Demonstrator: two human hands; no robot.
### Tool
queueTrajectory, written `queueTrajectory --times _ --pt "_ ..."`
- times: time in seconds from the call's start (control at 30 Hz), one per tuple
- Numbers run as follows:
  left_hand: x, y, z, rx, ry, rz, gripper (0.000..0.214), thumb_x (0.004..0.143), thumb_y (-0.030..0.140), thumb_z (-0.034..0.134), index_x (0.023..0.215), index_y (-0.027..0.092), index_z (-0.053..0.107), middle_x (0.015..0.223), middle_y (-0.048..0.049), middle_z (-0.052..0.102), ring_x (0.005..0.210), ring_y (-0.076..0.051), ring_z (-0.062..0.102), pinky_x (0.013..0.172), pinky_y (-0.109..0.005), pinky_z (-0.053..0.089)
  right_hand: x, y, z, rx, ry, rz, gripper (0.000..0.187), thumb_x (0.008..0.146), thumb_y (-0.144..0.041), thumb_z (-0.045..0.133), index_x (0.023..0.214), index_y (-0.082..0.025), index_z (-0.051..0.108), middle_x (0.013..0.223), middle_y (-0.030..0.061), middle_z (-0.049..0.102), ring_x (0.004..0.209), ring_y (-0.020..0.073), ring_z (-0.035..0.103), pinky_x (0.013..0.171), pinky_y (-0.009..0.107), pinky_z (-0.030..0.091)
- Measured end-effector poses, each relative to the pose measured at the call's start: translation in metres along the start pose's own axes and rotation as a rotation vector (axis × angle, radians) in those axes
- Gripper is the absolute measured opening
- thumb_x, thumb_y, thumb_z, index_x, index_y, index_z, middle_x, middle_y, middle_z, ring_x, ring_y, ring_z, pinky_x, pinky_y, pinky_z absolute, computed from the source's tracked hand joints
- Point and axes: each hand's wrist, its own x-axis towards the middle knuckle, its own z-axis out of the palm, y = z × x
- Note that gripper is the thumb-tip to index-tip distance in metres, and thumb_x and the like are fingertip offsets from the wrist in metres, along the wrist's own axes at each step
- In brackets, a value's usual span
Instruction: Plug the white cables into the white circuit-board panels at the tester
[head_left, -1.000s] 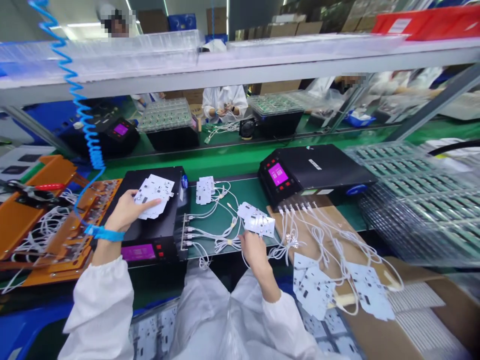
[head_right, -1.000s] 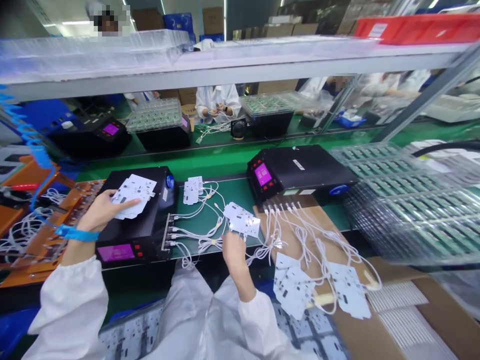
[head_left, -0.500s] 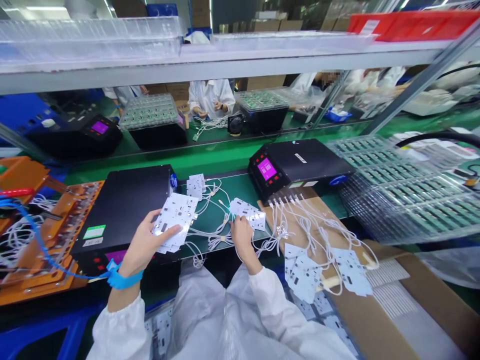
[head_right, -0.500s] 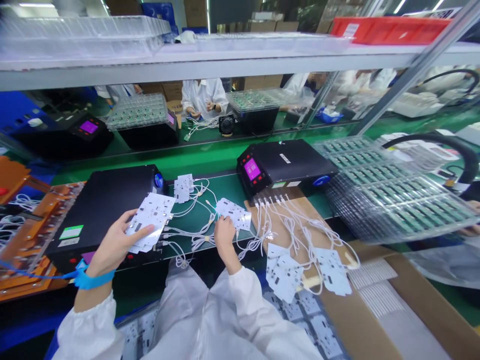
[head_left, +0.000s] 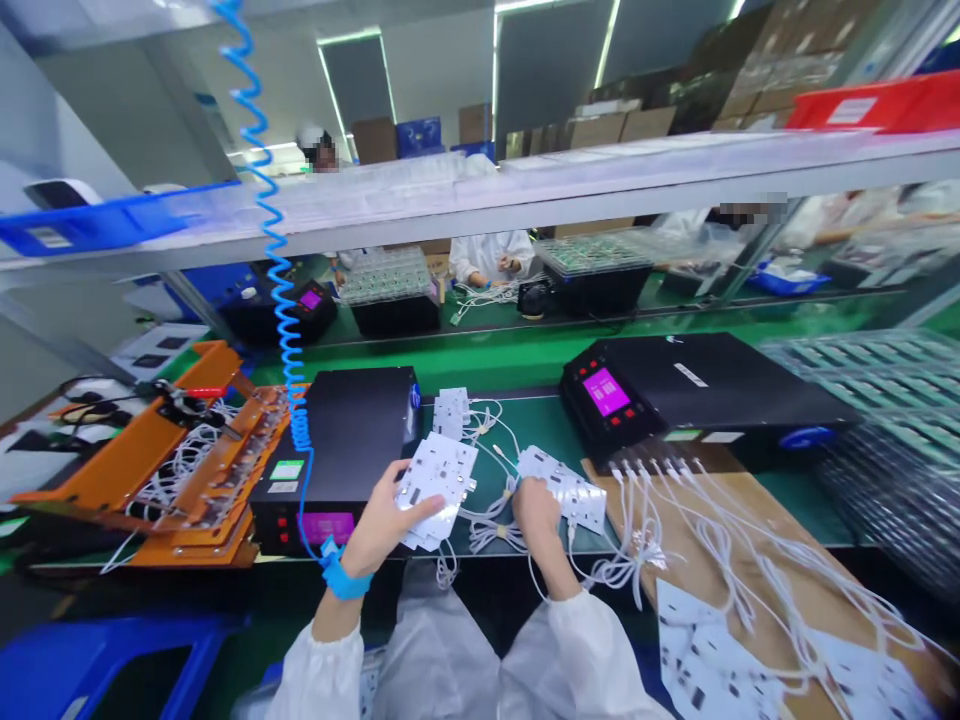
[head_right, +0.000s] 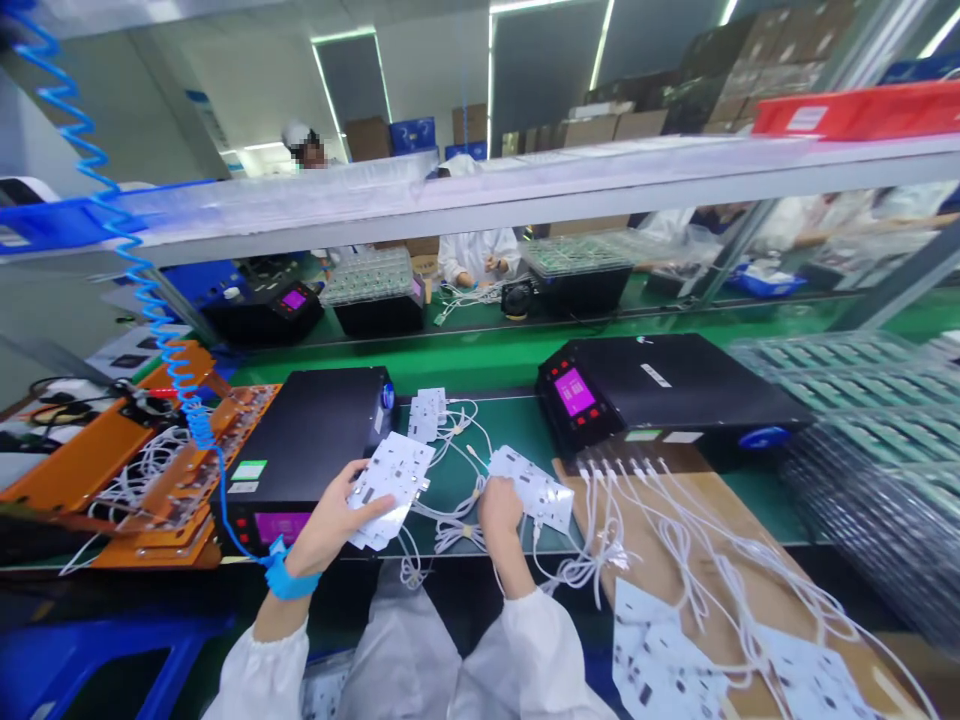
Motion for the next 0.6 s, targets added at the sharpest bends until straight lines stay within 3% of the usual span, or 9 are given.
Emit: queueTrajectory --times 0.1,0.27,0.33,0.47,0.6 --pt "-0.002 0.000 0.002 0.011 0.004 0.020 0.080 0.067 0.046 0.090 0.129 0.019 0.047 0.114 -0.0138 0.074 0.095 -0.029 0.075 0.075 -0.035 0.062 -0.001 0.000 -0.002 0.008 0.023 -0.016 0.031 0.100 -0.016 0.043 0.115 -0.004 0.067 0.113 0.0240 0.067 0.101 0.0296 0.073 0.079 0.034 0.053" --pt "-0.004 -0.002 0.007 -0.006 0.010 0.030 0.080 0.069 0.047 0.089 0.130 0.018 0.047 0.118 -0.0161 0.073 0.099 -0.029 0.074 0.080 -0.036 0.062 -0.005 0.004 0.002 0.028 0.207 -0.020 0.035 0.102 -0.029 0.045 0.110 0.000 0.062 0.109 0.0267 0.066 0.102 0.0341 0.071 0.072 0.034 0.052" --pt "-0.004 -0.004 0.009 -0.020 0.044 0.034 0.081 0.068 0.047 0.090 0.130 0.019 0.047 0.117 -0.0158 0.074 0.098 -0.029 0.075 0.080 -0.037 0.063 -0.004 0.007 0.005 0.073 0.227 -0.029 0.033 0.101 -0.030 0.045 0.109 -0.002 0.061 0.104 0.0244 0.068 0.101 0.0334 0.072 0.072 0.033 0.051" --pt "-0.005 -0.006 0.013 -0.027 0.100 0.032 0.081 0.067 0.047 0.090 0.131 0.020 0.046 0.115 -0.0143 0.074 0.096 -0.028 0.075 0.077 -0.037 0.064 0.002 0.014 0.014 0.278 0.167 -0.035 0.024 0.098 -0.024 0.049 0.113 -0.008 0.060 0.093 0.0170 0.073 0.094 0.0288 0.073 0.074 0.032 0.049" --pt "-0.005 -0.010 0.016 -0.010 0.154 0.019 0.082 0.066 0.048 0.090 0.131 0.021 0.047 0.113 -0.0137 0.075 0.091 -0.028 0.076 0.072 -0.037 0.065 0.012 0.024 0.029 0.614 0.229 -0.058 0.031 0.093 -0.028 0.054 0.118 -0.011 0.062 0.100 0.0158 0.076 0.098 0.0271 0.073 0.082 0.032 0.050"
